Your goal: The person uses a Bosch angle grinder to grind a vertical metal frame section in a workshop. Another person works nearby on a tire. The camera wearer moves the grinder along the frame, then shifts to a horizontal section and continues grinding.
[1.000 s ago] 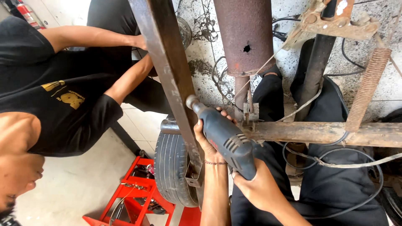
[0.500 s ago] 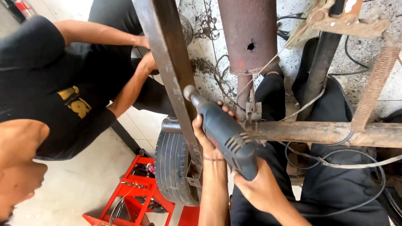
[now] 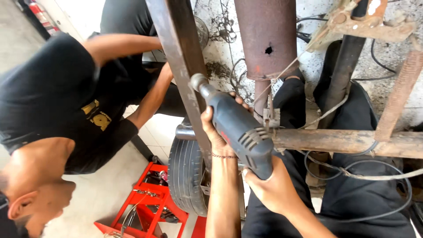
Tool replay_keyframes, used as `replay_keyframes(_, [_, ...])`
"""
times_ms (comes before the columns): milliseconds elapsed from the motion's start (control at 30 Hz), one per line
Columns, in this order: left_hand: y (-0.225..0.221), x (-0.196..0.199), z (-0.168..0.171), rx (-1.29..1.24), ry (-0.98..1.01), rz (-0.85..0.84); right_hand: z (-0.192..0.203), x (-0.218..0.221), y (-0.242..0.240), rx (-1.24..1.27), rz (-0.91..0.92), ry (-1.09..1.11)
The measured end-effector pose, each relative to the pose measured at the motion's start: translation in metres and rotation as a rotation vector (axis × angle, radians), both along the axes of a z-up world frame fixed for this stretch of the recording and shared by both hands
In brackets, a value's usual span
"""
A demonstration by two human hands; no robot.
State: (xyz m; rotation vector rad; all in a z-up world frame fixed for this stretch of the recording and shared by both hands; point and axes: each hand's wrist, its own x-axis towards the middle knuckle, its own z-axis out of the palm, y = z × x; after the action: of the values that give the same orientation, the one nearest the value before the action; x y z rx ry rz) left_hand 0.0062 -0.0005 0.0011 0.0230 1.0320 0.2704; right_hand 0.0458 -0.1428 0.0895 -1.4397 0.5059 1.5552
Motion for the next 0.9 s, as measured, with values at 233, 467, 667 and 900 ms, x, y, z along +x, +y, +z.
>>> replay_keyframes(233, [-0.021, -0.033, -0.01, -0.077, -0.01, 0.07, -0.003, -0.018, -0.011, -0.028, 0.039, 0.022])
replay_keyframes(467, [-0.028, -0.046, -0.016, -0.054, 0.007, 0.049, -0.007, -0.025, -0.015, 0.051, -0.008, -0.114])
replay_keyframes(667, [-0.009, -0.016, -0.01, -0.043, -0.003, 0.06, -0.002, 0.002, 0.003, -0.001, -0.004, 0.14])
replay_keyframes(900, [-0.025, -0.051, -0.014, -0.076, 0.042, 0.065, 0.003, -0.024, -0.01, 0.035, -0.008, -0.023])
